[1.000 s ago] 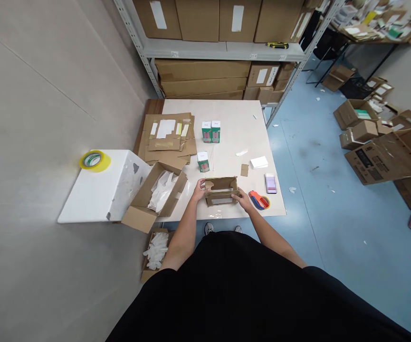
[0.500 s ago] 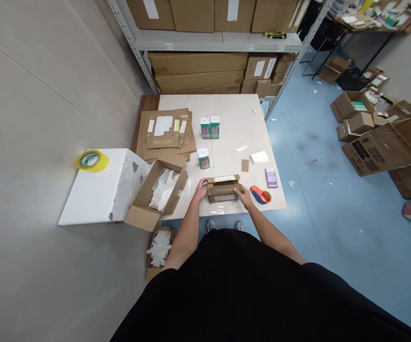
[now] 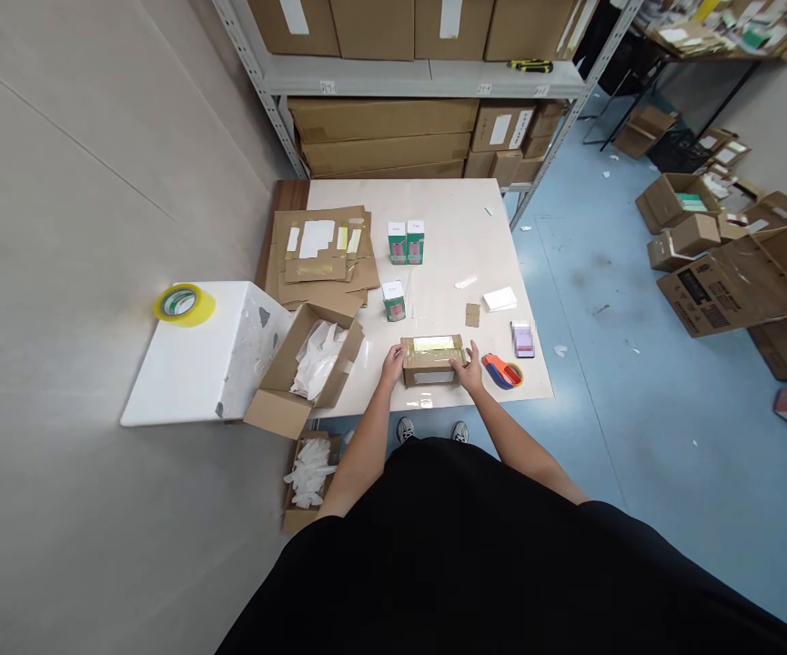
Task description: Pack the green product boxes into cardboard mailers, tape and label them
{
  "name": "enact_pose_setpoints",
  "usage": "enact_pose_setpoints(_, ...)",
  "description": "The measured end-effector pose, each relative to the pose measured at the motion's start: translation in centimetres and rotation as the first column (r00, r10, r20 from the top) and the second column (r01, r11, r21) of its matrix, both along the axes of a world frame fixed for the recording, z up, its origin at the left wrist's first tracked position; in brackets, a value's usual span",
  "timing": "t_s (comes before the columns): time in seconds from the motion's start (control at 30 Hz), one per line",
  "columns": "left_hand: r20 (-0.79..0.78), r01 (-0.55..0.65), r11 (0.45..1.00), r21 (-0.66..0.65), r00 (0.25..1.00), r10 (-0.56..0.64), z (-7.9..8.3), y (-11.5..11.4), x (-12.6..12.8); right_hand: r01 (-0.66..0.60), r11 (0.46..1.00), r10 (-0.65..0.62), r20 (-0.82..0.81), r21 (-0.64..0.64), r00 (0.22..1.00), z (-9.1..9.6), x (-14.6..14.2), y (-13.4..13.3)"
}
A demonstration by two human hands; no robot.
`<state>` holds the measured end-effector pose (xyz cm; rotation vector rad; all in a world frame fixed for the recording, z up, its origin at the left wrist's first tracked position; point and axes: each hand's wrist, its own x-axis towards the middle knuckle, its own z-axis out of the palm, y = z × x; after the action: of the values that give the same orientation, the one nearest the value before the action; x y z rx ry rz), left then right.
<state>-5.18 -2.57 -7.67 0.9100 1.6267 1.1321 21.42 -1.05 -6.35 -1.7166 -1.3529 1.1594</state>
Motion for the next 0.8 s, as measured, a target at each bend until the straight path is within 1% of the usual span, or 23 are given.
enact_pose_setpoints(0.1,-0.003,-0.034,0.999,-0.019,0.999,0.033,-0.1,-0.2,0.7,-0.099,0.994,0.102,0.064,-0.038,0.993,0.2,0.2,0.6)
enact_pose_setpoints(0.2,-0.015,-0.074,0.997,-0.028,0.997,0.074,0.0,0.2,1.1,-0.116,0.992,0.120,0.091,-0.045,0.989,0.6,0.1,0.9)
enact_pose_setpoints(0.37,0.092,-0.078,0.995,0.070,0.993,0.071,0.5,1.2,1.7,-0.093,0.989,0.085,0.069,0.117,0.994,1.3,0.0,0.4)
enact_pose_setpoints(0.43,0.092,-0.087,0.993,0.075,0.993,0.080,0.6,1.3,2.2,-0.091,0.987,0.082,0.069,0.135,0.994,1.4,0.2,0.2)
enact_pose_setpoints(0.57,-0.018,-0.112,0.993,0.028,0.994,0.112,0.8,1.0,3.0,-0.071,0.993,0.063,0.082,0.098,0.995,1.4,0.7,0.2)
enact_pose_setpoints(0.7,-0.155,-0.072,0.997,-0.027,0.986,0.067,1.3,0.9,2.9,-0.061,0.996,0.054,0.109,0.067,0.993,1.6,0.6,0.3)
enact_pose_setpoints(0.8,-0.200,-0.047,0.997,-0.063,0.979,0.033,1.8,1.0,2.8,-0.038,0.998,0.031,0.135,0.049,0.990,1.8,0.5,0.3)
